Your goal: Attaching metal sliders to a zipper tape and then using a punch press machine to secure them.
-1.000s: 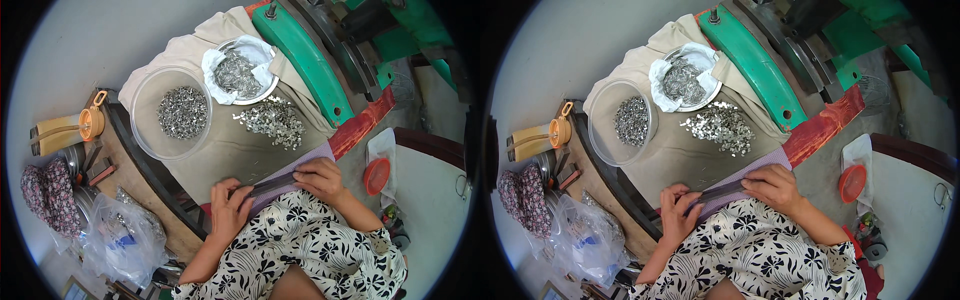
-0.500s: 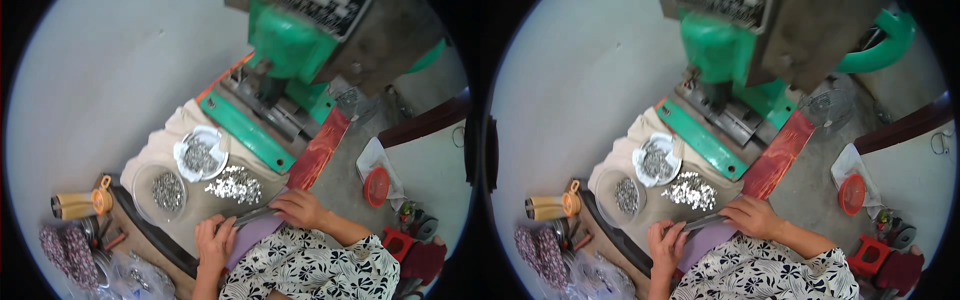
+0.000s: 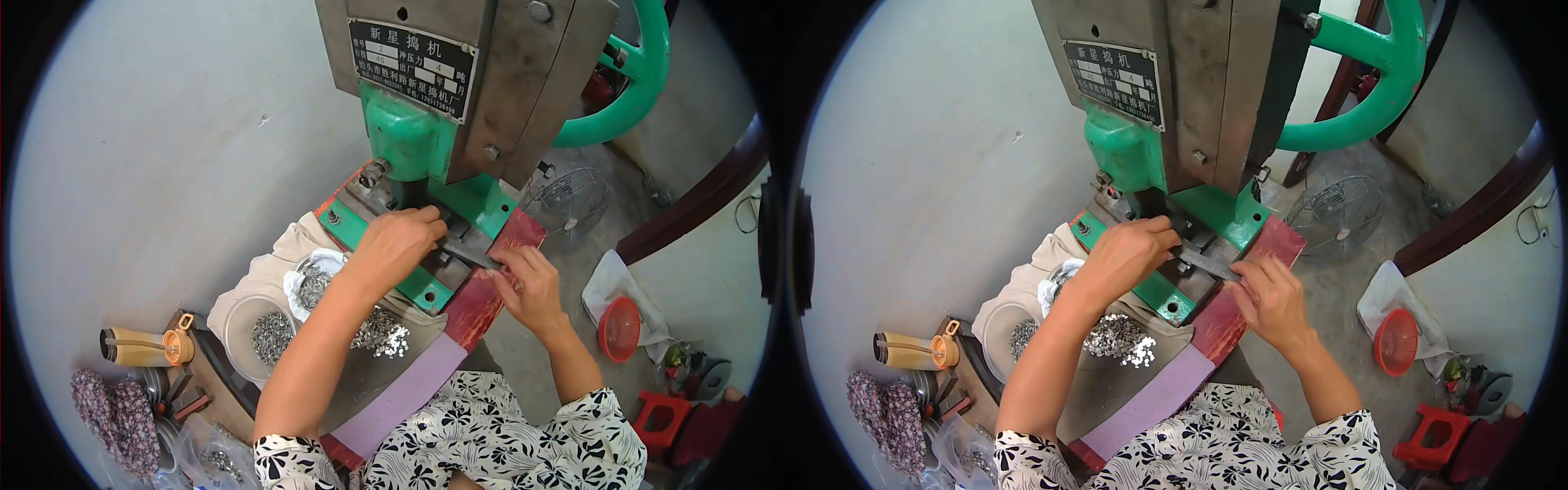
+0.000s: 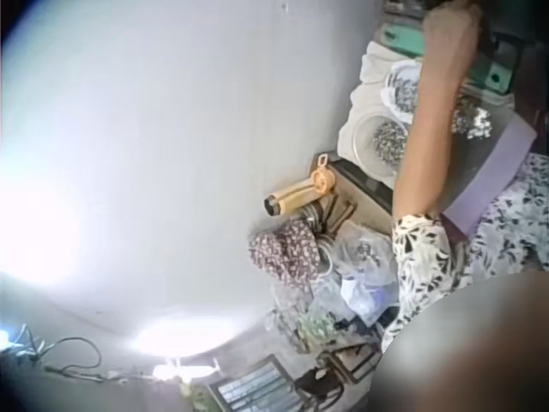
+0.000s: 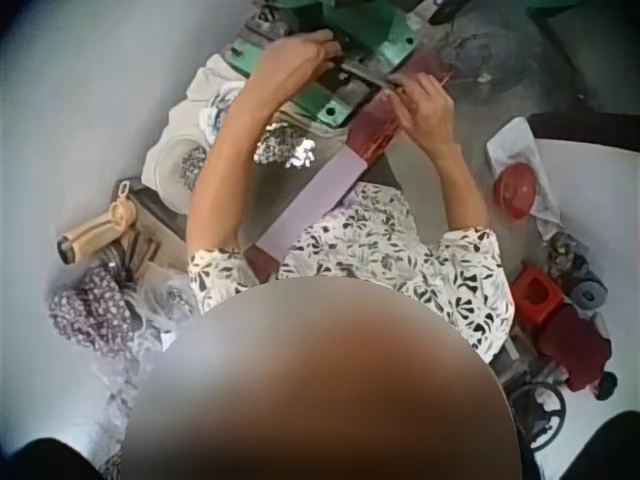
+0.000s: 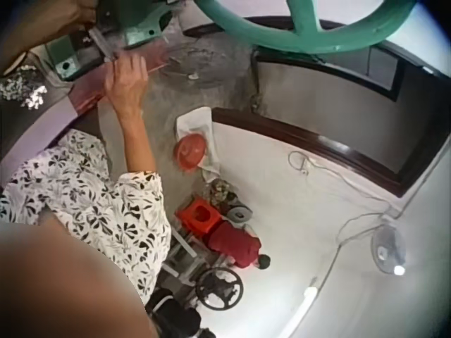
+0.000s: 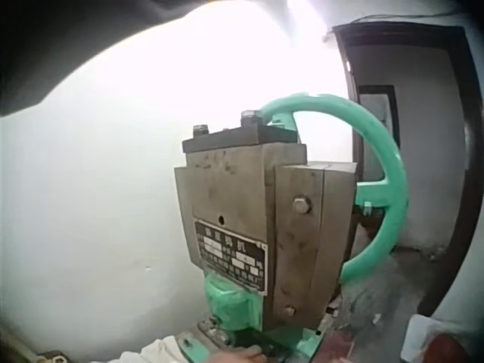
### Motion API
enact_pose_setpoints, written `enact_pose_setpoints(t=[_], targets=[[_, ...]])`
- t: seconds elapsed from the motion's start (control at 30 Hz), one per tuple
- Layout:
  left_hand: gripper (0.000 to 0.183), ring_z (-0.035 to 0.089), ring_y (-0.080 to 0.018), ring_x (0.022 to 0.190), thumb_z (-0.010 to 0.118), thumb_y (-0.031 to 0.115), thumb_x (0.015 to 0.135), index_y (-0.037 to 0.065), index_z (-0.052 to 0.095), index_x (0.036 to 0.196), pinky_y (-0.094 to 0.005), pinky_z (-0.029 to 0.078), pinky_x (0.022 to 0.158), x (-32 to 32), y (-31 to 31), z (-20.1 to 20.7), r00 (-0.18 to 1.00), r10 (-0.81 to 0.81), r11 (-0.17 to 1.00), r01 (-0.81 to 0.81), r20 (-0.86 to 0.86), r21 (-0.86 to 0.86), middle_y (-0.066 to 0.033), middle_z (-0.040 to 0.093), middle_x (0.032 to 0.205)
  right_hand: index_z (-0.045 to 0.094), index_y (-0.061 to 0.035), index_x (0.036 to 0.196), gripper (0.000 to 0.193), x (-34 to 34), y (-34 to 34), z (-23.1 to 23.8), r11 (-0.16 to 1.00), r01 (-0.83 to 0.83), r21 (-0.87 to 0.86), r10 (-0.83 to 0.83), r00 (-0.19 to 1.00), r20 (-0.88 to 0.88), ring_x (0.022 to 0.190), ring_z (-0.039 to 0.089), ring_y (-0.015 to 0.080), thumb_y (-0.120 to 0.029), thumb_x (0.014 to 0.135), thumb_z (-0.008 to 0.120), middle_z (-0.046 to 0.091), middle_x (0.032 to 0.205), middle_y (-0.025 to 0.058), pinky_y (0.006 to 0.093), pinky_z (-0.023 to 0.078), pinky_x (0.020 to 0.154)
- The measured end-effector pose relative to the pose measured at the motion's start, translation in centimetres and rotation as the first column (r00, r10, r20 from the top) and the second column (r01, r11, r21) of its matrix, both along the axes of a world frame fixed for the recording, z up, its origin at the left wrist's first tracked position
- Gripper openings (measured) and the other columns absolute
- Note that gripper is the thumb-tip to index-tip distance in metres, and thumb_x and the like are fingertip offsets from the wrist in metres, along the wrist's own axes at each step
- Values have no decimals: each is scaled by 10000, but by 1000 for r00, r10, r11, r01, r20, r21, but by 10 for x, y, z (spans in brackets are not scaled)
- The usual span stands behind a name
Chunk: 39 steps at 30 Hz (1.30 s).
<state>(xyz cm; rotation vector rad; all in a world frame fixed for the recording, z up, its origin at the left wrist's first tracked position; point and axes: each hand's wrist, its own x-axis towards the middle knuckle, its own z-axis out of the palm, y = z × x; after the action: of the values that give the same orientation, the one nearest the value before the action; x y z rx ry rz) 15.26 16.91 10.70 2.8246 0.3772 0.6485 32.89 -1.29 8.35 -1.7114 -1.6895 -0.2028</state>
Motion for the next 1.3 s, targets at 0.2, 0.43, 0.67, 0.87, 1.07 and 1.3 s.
enact_pose_setpoints(t=[0.2,0.43,0.67,0.87,1.07,1.3], targets=[[115,644,-325,840,710,99,763,40,643,835,-451,525,713,24,-6,0,983,-104,994,106,-153,7,-92,590,894,677,-28,953,225,-1,-19,-6,997,66,-40,-68,996,-55,705,613,259,-45,747,766,640,849,93,368,497,636],[245,572,-220,1139,577,111,851,37,700,1050,-352,494,835,2,-24,9,972,26,996,-5,-232,94,-62,608,1102,680,-20,946,201,-12,3,0,999,0,-33,-1,999,-37,707,631,249,-55,765,759,639,833,96,367,507,643],[518,527,-220,1265,550,133,837,24,554,1343,-348,420,1007,-11,-58,-37,990,140,973,-137,-3,187,-83,571,1339,681,-13,952,222,-19,38,-18,997,-45,-56,38,990,-134,772,649,304,-77,761,773,656,852,105,386,526,678],[489,512,-231,1284,537,133,858,-1,556,1328,-352,421,1020,-15,-59,-48,987,158,973,-160,23,169,-107,572,1334,704,2,1067,209,22,67,-16,891,-312,-330,-170,444,-880,925,672,172,-80,875,711,718,1001,79,306,526,779],[493,516,-239,1282,541,130,850,-1,560,1325,-357,425,1012,-11,-60,-54,985,163,979,-169,59,113,-113,570,1334,682,-5,1034,171,38,116,-47,922,-364,-131,219,769,-601,962,609,230,-141,938,640,641,1004,102,347,466,875],[513,513,-217,1289,540,123,847,45,560,1354,-352,406,1019,-10,-61,-59,977,200,976,-205,75,72,-75,563,1354,610,26,1068,159,49,127,-64,885,-369,-284,164,818,-552,1021,541,177,-93,972,568,608,1091,59,310,427,919]])
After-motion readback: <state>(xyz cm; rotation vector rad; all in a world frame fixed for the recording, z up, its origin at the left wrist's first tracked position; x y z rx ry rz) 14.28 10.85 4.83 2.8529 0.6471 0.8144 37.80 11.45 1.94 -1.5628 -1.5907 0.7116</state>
